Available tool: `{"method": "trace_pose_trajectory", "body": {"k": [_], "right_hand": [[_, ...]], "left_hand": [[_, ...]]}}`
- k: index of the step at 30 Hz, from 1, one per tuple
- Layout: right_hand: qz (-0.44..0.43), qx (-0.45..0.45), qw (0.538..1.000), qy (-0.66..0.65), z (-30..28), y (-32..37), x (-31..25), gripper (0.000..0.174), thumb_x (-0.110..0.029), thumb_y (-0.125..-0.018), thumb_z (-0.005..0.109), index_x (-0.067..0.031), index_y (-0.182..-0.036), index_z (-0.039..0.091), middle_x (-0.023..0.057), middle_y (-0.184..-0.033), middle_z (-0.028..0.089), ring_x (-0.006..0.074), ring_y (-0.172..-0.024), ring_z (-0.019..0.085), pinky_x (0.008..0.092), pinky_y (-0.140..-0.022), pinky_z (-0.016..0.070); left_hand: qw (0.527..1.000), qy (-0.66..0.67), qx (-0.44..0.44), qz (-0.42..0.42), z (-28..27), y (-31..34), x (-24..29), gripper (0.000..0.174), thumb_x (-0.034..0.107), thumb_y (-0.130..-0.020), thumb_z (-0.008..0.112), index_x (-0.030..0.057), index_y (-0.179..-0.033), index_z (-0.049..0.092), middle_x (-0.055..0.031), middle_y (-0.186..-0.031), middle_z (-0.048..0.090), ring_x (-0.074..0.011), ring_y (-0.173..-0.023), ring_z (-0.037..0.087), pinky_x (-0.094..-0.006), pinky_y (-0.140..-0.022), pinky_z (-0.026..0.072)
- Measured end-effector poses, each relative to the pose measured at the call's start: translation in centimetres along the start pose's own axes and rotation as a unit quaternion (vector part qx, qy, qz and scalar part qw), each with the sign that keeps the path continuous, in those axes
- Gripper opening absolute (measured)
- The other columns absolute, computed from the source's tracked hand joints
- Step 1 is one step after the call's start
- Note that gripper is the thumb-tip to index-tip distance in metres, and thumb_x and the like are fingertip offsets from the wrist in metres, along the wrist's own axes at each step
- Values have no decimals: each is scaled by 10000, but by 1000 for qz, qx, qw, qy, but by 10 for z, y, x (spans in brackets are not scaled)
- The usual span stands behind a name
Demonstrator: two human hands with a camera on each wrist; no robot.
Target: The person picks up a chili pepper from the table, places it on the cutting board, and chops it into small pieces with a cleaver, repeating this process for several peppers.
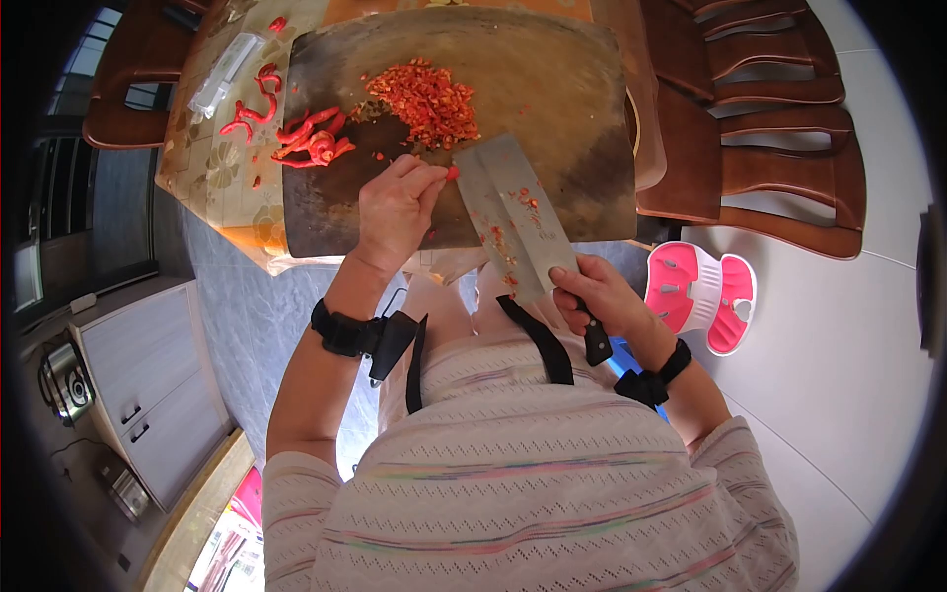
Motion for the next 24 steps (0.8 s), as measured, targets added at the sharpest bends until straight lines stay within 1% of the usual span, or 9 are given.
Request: {"method": "trace_pose_trajectory", "body": {"k": [3,5,8,10,14,17,20,22,24], "right_hand": [[-4,2,1000,-3,0,-4,0,179,-226,-953,496,-47,-969,490,-11,-617,412,70,-418,400,223,-356,348],[-8,-16,1000,-13,-1,-4,0,177,-240,-947,521,-70,-912,485,-16,-601,419,68,-411,399,223,-354,333],[1,-22,1000,2,-5,2,-2,185,-228,-951,504,-43,-958,495,-11,-616,416,68,-414,392,222,-357,345],[-1,-17,1000,17,-7,0,-3,184,-228,-951,505,-44,-955,495,-11,-616,416,68,-415,389,223,-356,344],[0,-7,1000,22,-3,-6,-6,176,-224,-951,506,-49,-950,496,-12,-615,416,69,-417,387,229,-355,351],[-5,-25,1000,0,-4,-8,-5,172,-222,-950,507,-50,-949,499,-14,-616,417,70,-420,389,231,-358,352],[-2,-22,1000,10,-6,-8,-6,167,-217,-950,507,-50,-954,501,-15,-617,418,69,-421,390,232,-361,354],[-1,-20,1000,7,-6,-8,-5,167,-216,-950,507,-49,-957,501,-15,-617,418,68,-419,389,231,-360,353],[1,-19,1000,5,-6,-9,-4,168,-215,-949,507,-48,-959,502,-15,-617,418,67,-418,389,230,-358,351]], "left_hand": [[1000,-3,1,5,0,-1,1,100,40,-769,667,71,-864,681,-68,-768,607,-229,-668,611,-298,-600,496],[1000,6,6,5,0,-1,1,100,41,-761,662,85,-850,676,-62,-750,592,-245,-662,599,-317,-590,495],[1000,2,8,23,-2,0,2,105,36,-758,661,86,-849,677,-60,-755,597,-242,-664,603,-312,-589,496],[1000,2,-17,8,-1,1,0,116,31,-774,669,63,-883,691,-73,-804,632,-216,-697,634,-273,-622,504],[1000,3,-22,17,-2,1,0,120,25,-771,671,63,-883,691,-70,-803,633,-214,-699,636,-272,-626,506],[1000,11,-15,22,-2,2,1,126,21,-765,676,59,-885,688,-71,-799,631,-211,-691,633,-276,-620,504],[1000,14,7,-4,-4,4,2,118,22,-759,681,52,-873,682,-73,-790,627,-211,-680,629,-284,-611,502],[999,-9,47,16,-7,10,1,106,18,-753,684,47,-854,675,-79,-777,621,-221,-671,622,-293,-605,499],[999,-13,47,12,-5,13,-2,102,14,-750,683,43,-847,673,-83,-773,619,-227,-674,620,-295,-607,498]]}}
Point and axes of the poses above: each hand's wrist, its own y-axis away from the middle knuckle, its own z-axis out of the palm, x = y × z, the point moved 4 cm from there along -y, towards the middle knuckle
